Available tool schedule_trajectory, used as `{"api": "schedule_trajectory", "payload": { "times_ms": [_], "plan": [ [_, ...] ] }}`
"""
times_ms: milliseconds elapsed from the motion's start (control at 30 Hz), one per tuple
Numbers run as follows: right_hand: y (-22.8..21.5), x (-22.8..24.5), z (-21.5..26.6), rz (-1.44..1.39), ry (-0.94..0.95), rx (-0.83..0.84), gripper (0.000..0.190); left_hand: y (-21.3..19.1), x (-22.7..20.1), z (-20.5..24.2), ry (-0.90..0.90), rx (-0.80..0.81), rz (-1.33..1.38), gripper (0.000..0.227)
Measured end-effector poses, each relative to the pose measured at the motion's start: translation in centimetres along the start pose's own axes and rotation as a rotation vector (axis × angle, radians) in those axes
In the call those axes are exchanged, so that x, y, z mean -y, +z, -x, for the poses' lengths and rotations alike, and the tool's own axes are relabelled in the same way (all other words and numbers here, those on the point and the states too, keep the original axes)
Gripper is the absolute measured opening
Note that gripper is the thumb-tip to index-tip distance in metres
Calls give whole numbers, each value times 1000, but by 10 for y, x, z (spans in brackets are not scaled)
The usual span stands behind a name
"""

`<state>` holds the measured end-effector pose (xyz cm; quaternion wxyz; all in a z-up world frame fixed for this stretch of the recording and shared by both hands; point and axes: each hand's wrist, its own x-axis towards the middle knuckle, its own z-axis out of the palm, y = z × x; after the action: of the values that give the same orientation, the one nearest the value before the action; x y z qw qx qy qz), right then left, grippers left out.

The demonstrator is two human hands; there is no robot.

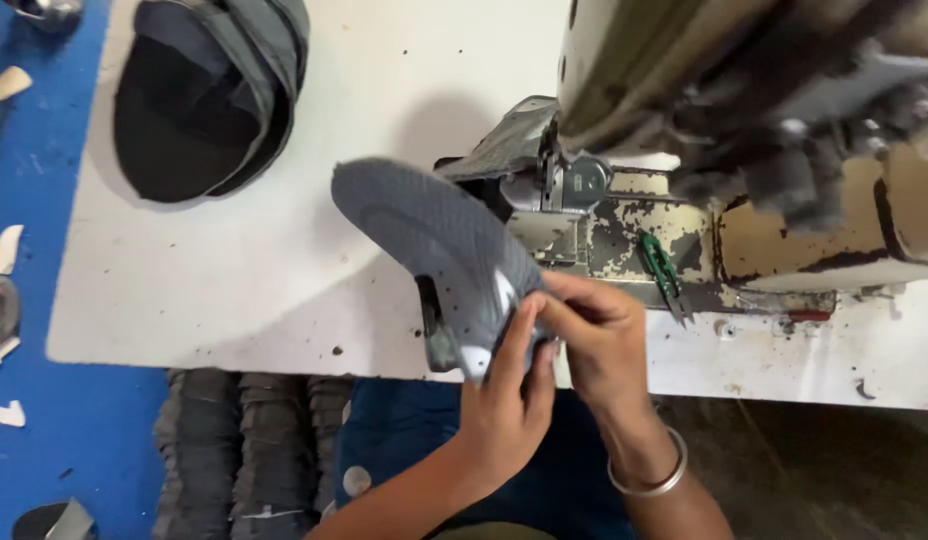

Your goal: The person sews a grey slipper using a sewing machine, guiding the fabric under the needle and trimming excess thread with scissors. They then pick up a black slipper sole, attach a grey strap to it, and sew the strap onto the sole.

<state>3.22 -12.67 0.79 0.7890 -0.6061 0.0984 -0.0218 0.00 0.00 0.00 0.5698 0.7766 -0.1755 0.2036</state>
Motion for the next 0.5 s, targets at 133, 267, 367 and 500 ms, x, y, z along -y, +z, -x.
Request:
{"api": "schedule_trajectory", "payload": {
  "times_ms": [133, 267, 367, 500],
  "plan": [
    [-6, 1, -37, -173, -139, -60, 24, 12, 0, -42, -94, 0, 32, 51],
    [-4, 3, -50, -262, -205, -111, 30, 9, 3, -62, -203, 75, 131, 54],
    [0, 3, -48, -261, -198, -149, 30, 1, 10, -68, -298, 137, 231, 54],
    [-2, 1, -44, -283, -189, -104, 27, -17, 20, -84, -201, 207, 197, 51]
  ]
}}
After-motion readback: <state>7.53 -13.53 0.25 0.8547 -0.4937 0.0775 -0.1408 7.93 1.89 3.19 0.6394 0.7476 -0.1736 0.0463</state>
